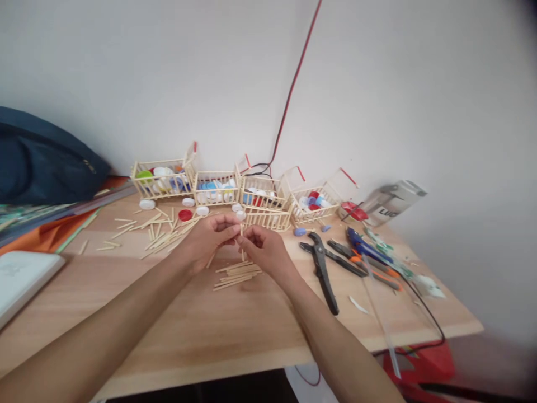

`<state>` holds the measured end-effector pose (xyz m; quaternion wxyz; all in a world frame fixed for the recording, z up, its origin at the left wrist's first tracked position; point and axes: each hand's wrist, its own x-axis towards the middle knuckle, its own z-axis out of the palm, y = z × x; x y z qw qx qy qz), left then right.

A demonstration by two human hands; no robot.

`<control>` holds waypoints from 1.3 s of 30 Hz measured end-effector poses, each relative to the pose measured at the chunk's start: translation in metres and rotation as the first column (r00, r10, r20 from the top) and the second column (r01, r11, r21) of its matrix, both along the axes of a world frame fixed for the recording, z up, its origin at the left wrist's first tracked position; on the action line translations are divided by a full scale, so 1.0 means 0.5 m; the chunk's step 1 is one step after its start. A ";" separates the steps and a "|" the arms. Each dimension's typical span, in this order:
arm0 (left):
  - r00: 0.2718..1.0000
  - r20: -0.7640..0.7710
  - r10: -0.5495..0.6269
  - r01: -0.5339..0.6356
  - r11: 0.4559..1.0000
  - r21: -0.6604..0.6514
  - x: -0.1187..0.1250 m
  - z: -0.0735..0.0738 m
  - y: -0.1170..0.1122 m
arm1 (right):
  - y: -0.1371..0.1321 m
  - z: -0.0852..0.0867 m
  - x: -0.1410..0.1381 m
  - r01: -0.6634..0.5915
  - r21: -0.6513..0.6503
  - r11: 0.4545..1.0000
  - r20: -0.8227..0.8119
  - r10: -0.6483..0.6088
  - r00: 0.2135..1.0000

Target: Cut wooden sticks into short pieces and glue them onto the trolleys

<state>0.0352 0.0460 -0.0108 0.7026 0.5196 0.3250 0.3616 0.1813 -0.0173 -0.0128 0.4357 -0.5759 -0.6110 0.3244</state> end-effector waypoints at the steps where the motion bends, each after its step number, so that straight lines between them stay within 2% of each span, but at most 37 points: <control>1: 1.000 -0.011 0.002 -0.002 1.000 -0.008 0.002 0.002 -0.001 | 0.000 -0.001 -0.002 0.023 0.015 1.000 0.034 -0.023 0.999; 5: 0.999 -0.035 0.021 -0.023 0.999 -0.042 0.006 0.015 -0.004 | -0.009 0.007 -0.013 0.042 0.060 0.997 0.121 -0.049 0.991; 8: 1.000 -0.004 0.029 -0.029 0.996 -0.085 0.001 0.020 -0.009 | -0.035 0.037 -0.006 -0.010 0.111 0.994 0.235 -0.017 0.972; 10: 0.999 0.003 0.043 -0.042 0.986 -0.159 -0.007 0.019 -0.012 | -0.067 0.065 0.029 0.044 0.161 0.986 0.359 -0.100 0.928; 12: 0.998 0.002 0.055 -0.053 0.972 -0.228 -0.017 0.015 -0.016 | -0.114 0.090 0.098 0.186 0.213 0.959 0.406 -0.260 0.876; 13: 0.998 0.005 0.062 -0.058 0.967 -0.250 -0.021 0.012 -0.017 | -0.142 0.098 0.145 0.253 0.245 0.936 0.445 -0.340 0.829; 14: 0.997 0.010 0.071 -0.066 0.962 -0.264 -0.025 0.009 -0.017 | -0.172 0.103 0.198 0.361 0.282 0.889 0.477 -0.456 0.751; 15: 0.996 0.015 0.083 -0.076 0.959 -0.272 -0.029 0.006 -0.018 | -0.202 0.104 0.254 0.485 0.300 0.821 0.521 -0.567 0.638; 16: 0.995 0.021 0.095 -0.086 0.957 -0.277 -0.031 0.004 -0.018 | -0.231 0.103 0.309 0.595 0.266 0.758 0.609 -0.611 0.506; 17: 0.994 0.023 0.104 -0.093 0.956 -0.279 -0.032 0.003 -0.017 | -0.256 0.100 0.362 0.694 0.233 0.681 0.699 -0.614 0.368; 18: 0.994 0.024 0.107 -0.096 0.955 -0.279 -0.032 0.003 -0.017 | -0.277 0.096 0.409 0.754 0.207 0.624 0.773 -0.576 0.264; 19: 0.994 0.023 0.102 -0.092 0.957 -0.276 -0.032 0.004 -0.018 | -0.292 0.091 0.448 0.769 0.187 0.611 0.823 -0.525 0.217; 22: 0.997 0.017 0.079 -0.072 0.961 -0.267 -0.028 0.006 -0.022 | -0.301 0.078 0.517 0.726 0.143 0.672 0.865 -0.441 0.238; 25: 0.997 0.007 0.074 -0.069 0.964 -0.256 -0.028 0.004 -0.027 | -0.272 0.061 0.536 0.663 0.060 0.746 0.904 -0.323 0.282; 28: 0.998 -0.011 0.069 -0.070 0.966 -0.249 -0.030 -0.003 -0.028 | -0.241 0.035 0.540 0.613 -0.022 0.790 0.922 -0.221 0.319; 33: 0.997 -0.013 0.076 -0.077 0.970 -0.232 -0.031 -0.010 -0.024 | -0.225 0.000 0.550 0.582 -0.054 0.811 0.925 -0.179 0.335; 39: 0.998 -0.019 0.062 -0.065 0.966 -0.250 -0.026 -0.008 -0.028 | -0.226 0.000 0.572 0.549 -0.029 0.835 0.898 -0.220 0.381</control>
